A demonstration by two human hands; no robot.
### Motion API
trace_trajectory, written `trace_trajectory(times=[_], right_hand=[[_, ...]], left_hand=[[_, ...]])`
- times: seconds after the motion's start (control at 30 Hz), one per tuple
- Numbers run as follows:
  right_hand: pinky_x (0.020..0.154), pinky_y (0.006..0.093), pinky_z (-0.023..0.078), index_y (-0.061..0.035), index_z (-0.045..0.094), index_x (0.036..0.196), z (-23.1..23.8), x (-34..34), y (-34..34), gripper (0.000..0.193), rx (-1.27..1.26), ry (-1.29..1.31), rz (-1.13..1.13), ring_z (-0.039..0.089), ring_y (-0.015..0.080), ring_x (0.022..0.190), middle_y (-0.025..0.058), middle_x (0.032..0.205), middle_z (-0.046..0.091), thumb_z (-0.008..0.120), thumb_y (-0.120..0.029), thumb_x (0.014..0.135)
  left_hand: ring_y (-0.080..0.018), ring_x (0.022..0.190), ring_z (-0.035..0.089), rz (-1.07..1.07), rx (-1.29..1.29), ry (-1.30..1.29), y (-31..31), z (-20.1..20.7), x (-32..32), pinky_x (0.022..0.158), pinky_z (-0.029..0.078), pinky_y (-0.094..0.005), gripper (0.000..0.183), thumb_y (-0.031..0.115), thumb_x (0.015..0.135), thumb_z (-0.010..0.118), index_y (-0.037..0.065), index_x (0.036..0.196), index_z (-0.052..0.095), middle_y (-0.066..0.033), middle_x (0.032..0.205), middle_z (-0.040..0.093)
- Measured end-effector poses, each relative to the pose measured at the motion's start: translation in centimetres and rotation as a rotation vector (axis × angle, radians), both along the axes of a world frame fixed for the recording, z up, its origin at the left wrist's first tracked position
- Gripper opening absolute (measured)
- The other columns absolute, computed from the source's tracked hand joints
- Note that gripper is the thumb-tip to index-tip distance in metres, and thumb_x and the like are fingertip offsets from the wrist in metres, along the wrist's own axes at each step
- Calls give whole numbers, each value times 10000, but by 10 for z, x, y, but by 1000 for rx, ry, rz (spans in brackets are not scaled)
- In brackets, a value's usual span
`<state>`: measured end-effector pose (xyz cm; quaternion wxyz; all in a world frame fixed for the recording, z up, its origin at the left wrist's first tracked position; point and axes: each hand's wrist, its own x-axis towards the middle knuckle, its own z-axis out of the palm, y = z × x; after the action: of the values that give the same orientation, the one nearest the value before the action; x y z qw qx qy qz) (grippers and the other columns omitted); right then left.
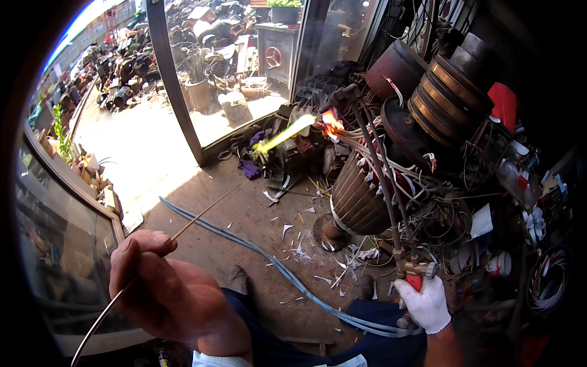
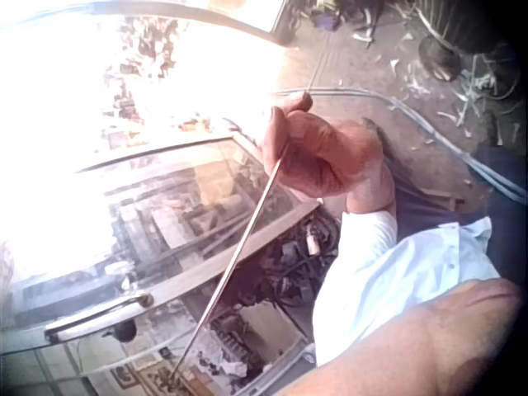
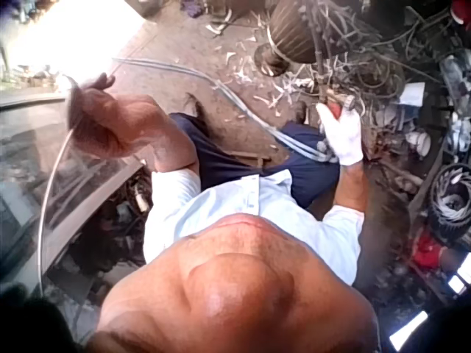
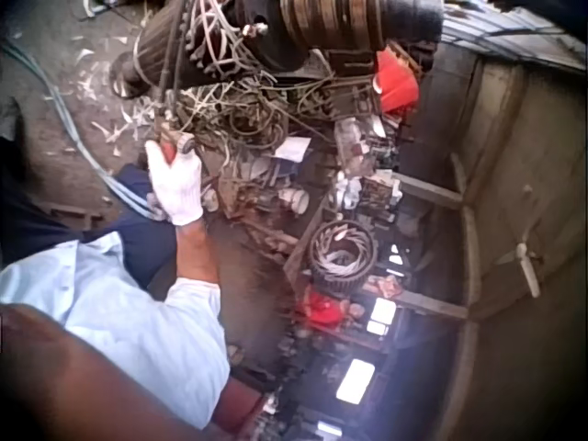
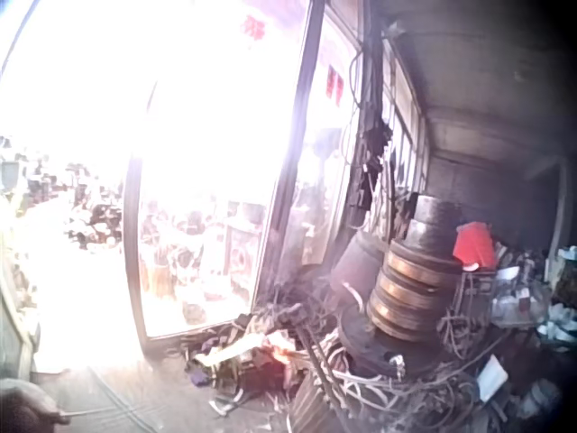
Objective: The person uses a blowtorch to heat a joint on a copper wire attached to a large electrical component, then applies a filler rod to braze the connection.
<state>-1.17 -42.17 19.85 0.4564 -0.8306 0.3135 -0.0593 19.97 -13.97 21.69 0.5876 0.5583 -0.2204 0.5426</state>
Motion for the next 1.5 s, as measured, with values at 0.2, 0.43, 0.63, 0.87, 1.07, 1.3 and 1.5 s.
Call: trace_trajectory(times=[0.2,0.43,0.63,0.87,1.07,1.3,1.5], right_hand=[[521,312,516,21,627,1103,-2,-3,5,290,39,44,7,638,140,550,62,666,641,710,-164,897],[531,307,516,-11,669,1004,-23,-17,-6,193,234,-79,-62,628,141,546,57,658,641,723,-149,880],[554,301,511,-23,694,956,-12,8,5,182,125,-109,-6,602,111,569,24,666,646,757,-148,838],[492,268,488,-34,605,982,-23,17,0,183,306,-175,-51,565,102,526,7,694,589,729,-98,863],[488,259,497,-18,559,1042,-20,16,0,280,339,-305,-60,578,100,536,26,727,602,759,-104,866],[459,245,470,-18,585,1116,-23,15,5,298,451,-310,-125,572,85,519,7,745,611,753,-77,877],[520,264,448,-50,675,884,-27,10,3,131,397,-292,-133,538,71,559,-18,699,612,779,-123,850]], left_hand=[[-233,810,650,-224,283,244,-41,-12,21,712,518,-317,220,-115,891,591,-15,1072,664,-137,887,651],[-281,735,566,-478,981,198,-72,-8,-38,625,469,-391,241,41,772,683,40,1005,621,-91,796,544],[-283,799,594,-856,1144,124,-88,-33,-88,681,500,-385,400,255,837,724,1,1114,586,-102,855,566],[-275,789,592,-985,1301,60,-100,-58,-126,659,504,-394,515,274,770,755,6,1165,563,-95,839,560],[-259,729,576,-999,1275,-70,-107,-73,-138,637,486,-387,463,233,775,722,10,1155,577,-87,820,544],[-224,741,579,-940,1250,-95,-112,-86,-135,650,488,-356,323,194,824,638,35,1101,591,-59,805,534],[-208,766,584,-907,1212,-127,-112,-82,-132,660,494,-344,285,202,814,622,49,1053,588,-48,803,533]])
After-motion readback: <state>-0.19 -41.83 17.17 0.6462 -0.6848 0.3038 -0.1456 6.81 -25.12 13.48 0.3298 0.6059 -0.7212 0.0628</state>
